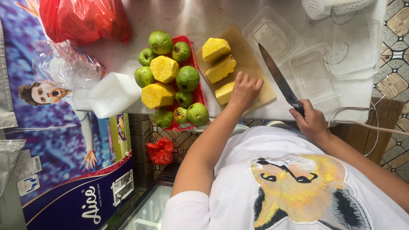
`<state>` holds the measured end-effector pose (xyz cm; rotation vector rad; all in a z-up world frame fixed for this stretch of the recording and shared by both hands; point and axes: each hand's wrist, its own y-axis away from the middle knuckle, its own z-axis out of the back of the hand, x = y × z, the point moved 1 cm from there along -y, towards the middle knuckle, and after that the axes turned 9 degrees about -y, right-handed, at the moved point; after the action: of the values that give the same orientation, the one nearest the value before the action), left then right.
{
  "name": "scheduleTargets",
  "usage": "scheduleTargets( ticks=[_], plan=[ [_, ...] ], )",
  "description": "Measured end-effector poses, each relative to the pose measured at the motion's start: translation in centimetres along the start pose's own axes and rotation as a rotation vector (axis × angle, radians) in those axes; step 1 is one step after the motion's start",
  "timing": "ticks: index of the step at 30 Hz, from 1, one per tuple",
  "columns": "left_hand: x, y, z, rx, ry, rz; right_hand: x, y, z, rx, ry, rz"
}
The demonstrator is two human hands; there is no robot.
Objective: Slicing pineapple into small pieces and placing them into a plastic container
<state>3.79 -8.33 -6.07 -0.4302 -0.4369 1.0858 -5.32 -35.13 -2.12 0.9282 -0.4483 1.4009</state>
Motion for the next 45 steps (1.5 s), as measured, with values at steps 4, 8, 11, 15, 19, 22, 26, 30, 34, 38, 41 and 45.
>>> scheduleTargets(
  ticks=[4,8,11,15,19,22,26,30,34,38,41,45],
  plan=[
    [1.7,-1.0,4.2,-0.023,-0.013,0.105,0.2,-0.3,-0.2,-0.019,-0.043,0.018],
    [5.5,0.6,8.3,0.212,0.002,0.383,0.1,-0.7,-0.5,-0.058,-0.070,0.030],
    [8.8,3.2,9.6,0.375,-0.027,0.549,-0.4,-1.0,-0.9,-0.051,-0.099,0.033],
    [13.1,5.1,11.2,0.591,-0.229,0.715,-0.5,-1.3,-1.1,-0.031,-0.096,0.025],
    [14.8,6.8,10.5,0.747,-0.330,0.724,0.4,-1.7,-1.3,-0.026,-0.116,0.036],
    [13.8,6.3,11.0,0.807,-0.363,0.709,0.8,-1.3,-1.0,-0.026,-0.110,0.037],
    [10.5,4.1,11.9,0.587,-0.226,0.582,1.5,-1.2,-0.8,-0.025,-0.113,0.031],
    [6.0,3.1,9.8,0.557,-0.001,0.445,1.4,-1.3,-1.0,-0.050,-0.142,0.009],
    [5.4,3.2,7.3,0.667,-0.009,0.396,1.8,-1.9,-0.4,-0.084,-0.137,-0.007],
    [5.5,2.8,6.7,0.894,-0.005,0.346,1.7,-2.1,0.3,-0.104,-0.154,-0.048],
    [5.8,1.9,7.4,0.967,0.010,0.329,0.9,-1.7,0.6,-0.099,-0.161,-0.075],
    [6.6,1.6,7.6,0.988,0.155,0.441,-0.5,-1.1,0.6,-0.124,-0.175,-0.113]
  ],
)
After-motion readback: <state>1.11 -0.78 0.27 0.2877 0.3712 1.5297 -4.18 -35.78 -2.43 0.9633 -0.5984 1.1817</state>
